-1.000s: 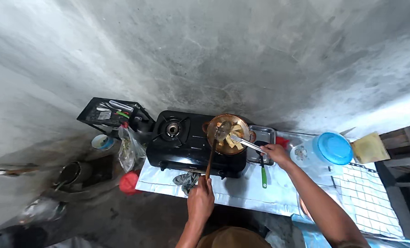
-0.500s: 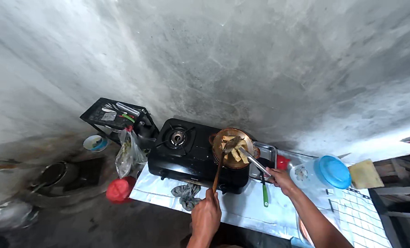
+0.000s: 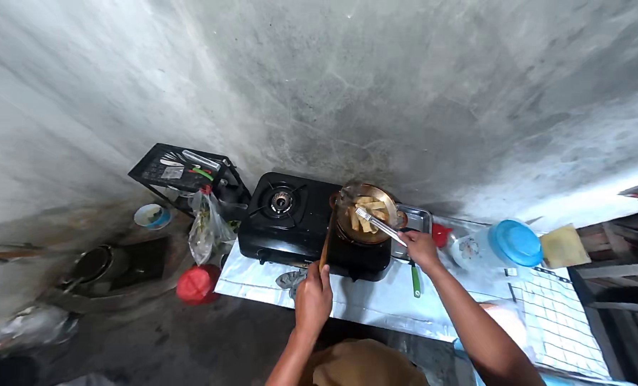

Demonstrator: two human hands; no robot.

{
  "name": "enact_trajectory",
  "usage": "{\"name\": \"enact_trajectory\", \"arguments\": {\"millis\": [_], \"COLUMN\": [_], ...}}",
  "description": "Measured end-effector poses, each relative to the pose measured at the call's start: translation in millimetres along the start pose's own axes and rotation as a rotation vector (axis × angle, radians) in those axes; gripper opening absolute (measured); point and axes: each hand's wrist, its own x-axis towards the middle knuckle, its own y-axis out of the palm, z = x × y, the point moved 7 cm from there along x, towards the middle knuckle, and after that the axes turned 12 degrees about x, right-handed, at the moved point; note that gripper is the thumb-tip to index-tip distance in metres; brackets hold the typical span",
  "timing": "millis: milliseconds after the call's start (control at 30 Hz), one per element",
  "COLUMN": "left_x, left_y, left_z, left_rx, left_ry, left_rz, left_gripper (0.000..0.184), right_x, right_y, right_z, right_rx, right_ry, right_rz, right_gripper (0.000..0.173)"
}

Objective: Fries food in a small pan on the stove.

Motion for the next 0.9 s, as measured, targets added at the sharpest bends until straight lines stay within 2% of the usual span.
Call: {"name": "enact_trajectory", "arguments": {"millis": [133, 267, 467, 600, 800, 900], "left_x": [4.1, 8.0, 14.3, 18.4, 27.1, 32.5], "left_y": [-7.8, -10.8, -6.1, -3.4, -3.0, -2.0], "left_z": [4.5, 7.8, 9.4, 8.7, 7.3, -0.2], "left_rx": [-0.022, -0.034, -0.010, 0.000, 0.037, 0.087], "left_ry": [-0.005, 0.016, 0.043, 0.045, 0.058, 0.066], "left_rz": [-0.028, -0.032, 0.009, 0.051, 0.079, 0.109], "left_gripper": [0.044, 0.043, 0.044, 0.044, 0.045, 0.045], "right_x": [-3.1, -4.0, -23.9, -29.6, -44.9, -41.8], "right_y": [37.1, 48.7, 40.5, 35.2, -13.4, -18.1], "right_z": [9.4, 12.0, 35.3, 41.4, 37.8, 26.8], "right_rx": [-0.019, -0.173, -0.497, -0.498, -0.513, -0.530], "right_ry": [0.071, 0.103, 0.085, 0.045, 0.030, 0.088], "right_rz": [0.000, -0.033, -0.127, -0.167, -0.294, -0.242], "right_gripper": [0.043, 0.044, 0.045, 0.046, 0.046, 0.046]}}
